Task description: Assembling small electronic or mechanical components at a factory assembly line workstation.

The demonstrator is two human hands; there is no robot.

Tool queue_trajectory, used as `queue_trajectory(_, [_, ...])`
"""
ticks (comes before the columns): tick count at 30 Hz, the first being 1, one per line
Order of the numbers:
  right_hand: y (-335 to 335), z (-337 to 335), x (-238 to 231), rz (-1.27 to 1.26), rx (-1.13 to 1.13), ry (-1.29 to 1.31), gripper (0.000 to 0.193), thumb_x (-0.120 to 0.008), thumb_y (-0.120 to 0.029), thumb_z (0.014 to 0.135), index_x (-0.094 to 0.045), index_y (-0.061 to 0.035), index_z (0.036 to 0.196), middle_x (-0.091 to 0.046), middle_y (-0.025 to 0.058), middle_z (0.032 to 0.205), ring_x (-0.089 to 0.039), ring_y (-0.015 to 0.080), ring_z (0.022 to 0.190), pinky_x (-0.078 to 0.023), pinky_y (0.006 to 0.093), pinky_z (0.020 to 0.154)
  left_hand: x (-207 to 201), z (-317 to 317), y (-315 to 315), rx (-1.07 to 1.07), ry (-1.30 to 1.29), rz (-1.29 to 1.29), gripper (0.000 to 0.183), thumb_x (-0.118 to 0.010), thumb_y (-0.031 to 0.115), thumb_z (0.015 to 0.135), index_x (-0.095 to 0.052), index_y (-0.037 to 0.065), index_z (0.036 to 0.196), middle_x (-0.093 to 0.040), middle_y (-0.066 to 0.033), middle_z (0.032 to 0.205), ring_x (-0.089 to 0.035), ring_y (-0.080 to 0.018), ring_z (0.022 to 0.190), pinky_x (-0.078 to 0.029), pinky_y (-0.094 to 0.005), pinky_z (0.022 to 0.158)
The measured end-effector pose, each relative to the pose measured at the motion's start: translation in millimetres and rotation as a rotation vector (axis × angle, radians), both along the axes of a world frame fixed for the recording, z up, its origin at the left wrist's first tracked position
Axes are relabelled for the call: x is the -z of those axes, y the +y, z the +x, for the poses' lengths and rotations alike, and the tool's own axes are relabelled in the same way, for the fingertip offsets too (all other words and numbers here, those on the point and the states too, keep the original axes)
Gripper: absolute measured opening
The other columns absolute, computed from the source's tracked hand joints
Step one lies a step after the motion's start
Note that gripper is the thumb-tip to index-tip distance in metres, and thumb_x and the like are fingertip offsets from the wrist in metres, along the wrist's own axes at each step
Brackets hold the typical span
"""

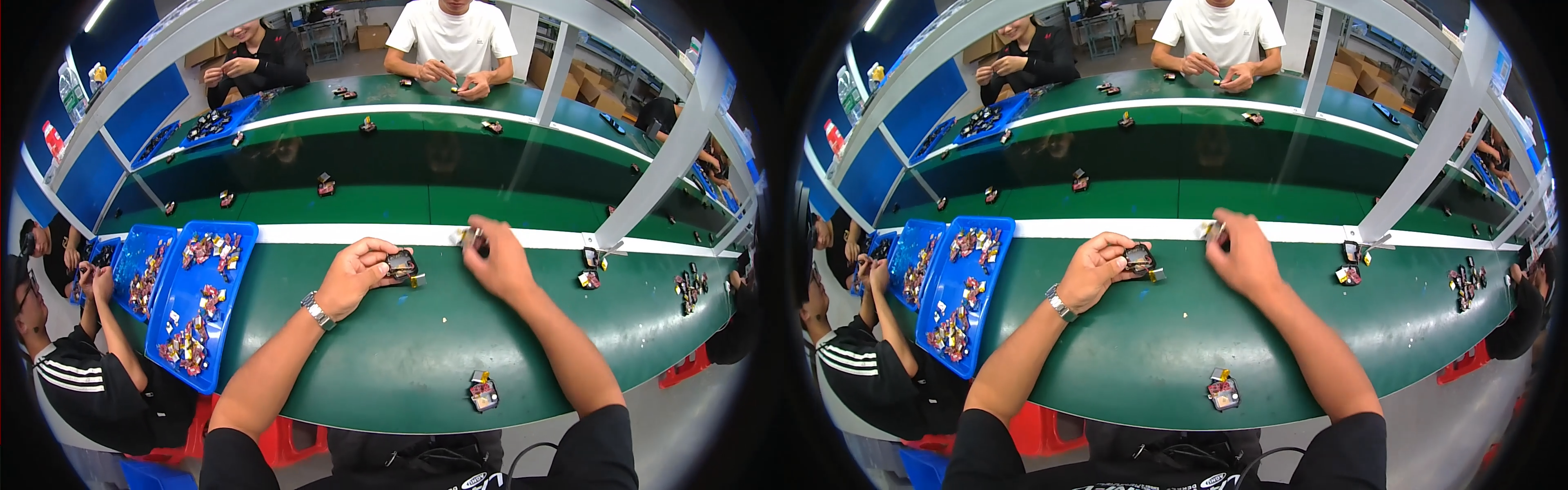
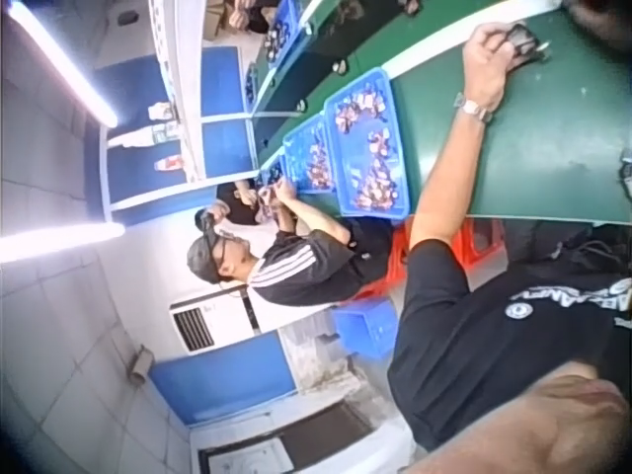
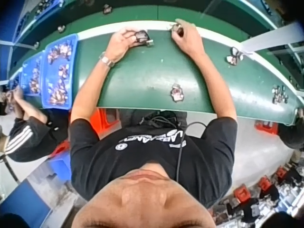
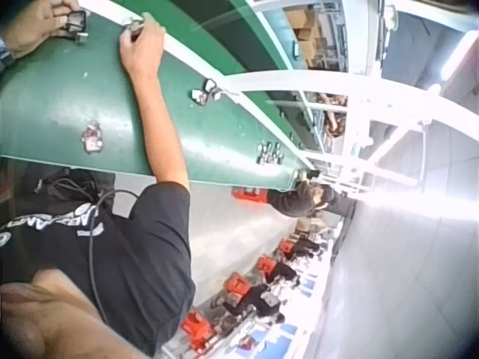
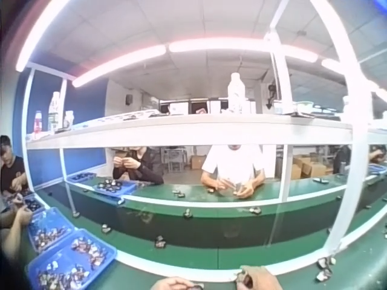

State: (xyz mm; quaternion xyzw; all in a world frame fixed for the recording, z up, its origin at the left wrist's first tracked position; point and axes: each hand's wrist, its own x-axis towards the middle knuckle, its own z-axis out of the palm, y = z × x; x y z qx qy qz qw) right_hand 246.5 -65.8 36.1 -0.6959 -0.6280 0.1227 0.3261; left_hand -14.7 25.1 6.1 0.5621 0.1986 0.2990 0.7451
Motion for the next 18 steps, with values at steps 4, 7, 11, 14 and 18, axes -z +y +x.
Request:
queue_trajectory(4, [-52.4,-27.0,4.8,0.135,-0.190,-0.202,0.046,-0.071,-0.014,0.078,-0.059,0.0004,0.119,-0.061,0.0162,0.115,-0.057,0.0345,0.106,-0.047,0.0422,0.094,-0.9,6.6,0.3,0.014,-0.006,-0.013,0.023,-0.056,0.002,0.096,-0.050,0.003,0.118,-0.057,-0.0198,0.133,-0.062,-0.0238,0.116,-0.054,-0.0395,0.098])
queue_trajectory(7, [-38.3,-45.7,-10.3,0.365,-0.193,-0.122,0.033,-0.074,-0.013,0.076,-0.065,-0.0042,0.107,-0.059,0.0133,0.119,-0.055,0.0330,0.111,-0.047,0.0423,0.093,-0.1,6.3,1.5,0.004,-0.010,0.018,0.023,-0.055,0.003,0.096,-0.050,0.003,0.119,-0.057,-0.0195,0.133,-0.062,-0.0238,0.116,-0.054,-0.0389,0.098])
queue_trajectory(11, [-5.5,-63.1,-7.8,0.514,-0.285,-0.044,0.021,-0.076,-0.011,0.074,-0.068,-0.0081,0.094,-0.058,0.0101,0.121,-0.054,0.0308,0.113,-0.048,0.0400,0.091,-4.8,13.6,-1.3,0.016,0.015,0.014,0.025,-0.053,0.001,0.097,-0.050,0.003,0.121,-0.062,-0.0153,0.123,-0.063,-0.0211,0.113,-0.055,-0.0374,0.096])
queue_trajectory(14, [0.5,-64.2,9.2,0.474,-0.319,0.017,0.020,-0.076,-0.010,0.075,-0.069,-0.0075,0.093,-0.058,0.0089,0.121,-0.054,0.0305,0.113,-0.049,0.0395,0.091,-7.4,12.4,-2.5,0.001,0.009,0.020,0.026,-0.052,0.001,0.097,-0.051,0.002,0.122,-0.064,-0.0129,0.118,-0.064,-0.0198,0.111,-0.055,-0.0362,0.096])
queue_trajectory(18, [4.6,-73.8,19.0,0.471,-0.299,0.055,0.015,-0.075,-0.009,0.077,-0.070,-0.0073,0.091,-0.060,0.0072,0.118,-0.055,0.0284,0.112,-0.051,0.0386,0.090,-4.4,12.0,-6.7,-0.010,0.029,0.009,0.025,-0.047,-0.005,0.097,-0.052,0.000,0.121,-0.063,-0.0123,0.119,-0.063,-0.0167,0.108,-0.055,-0.0311,0.094])
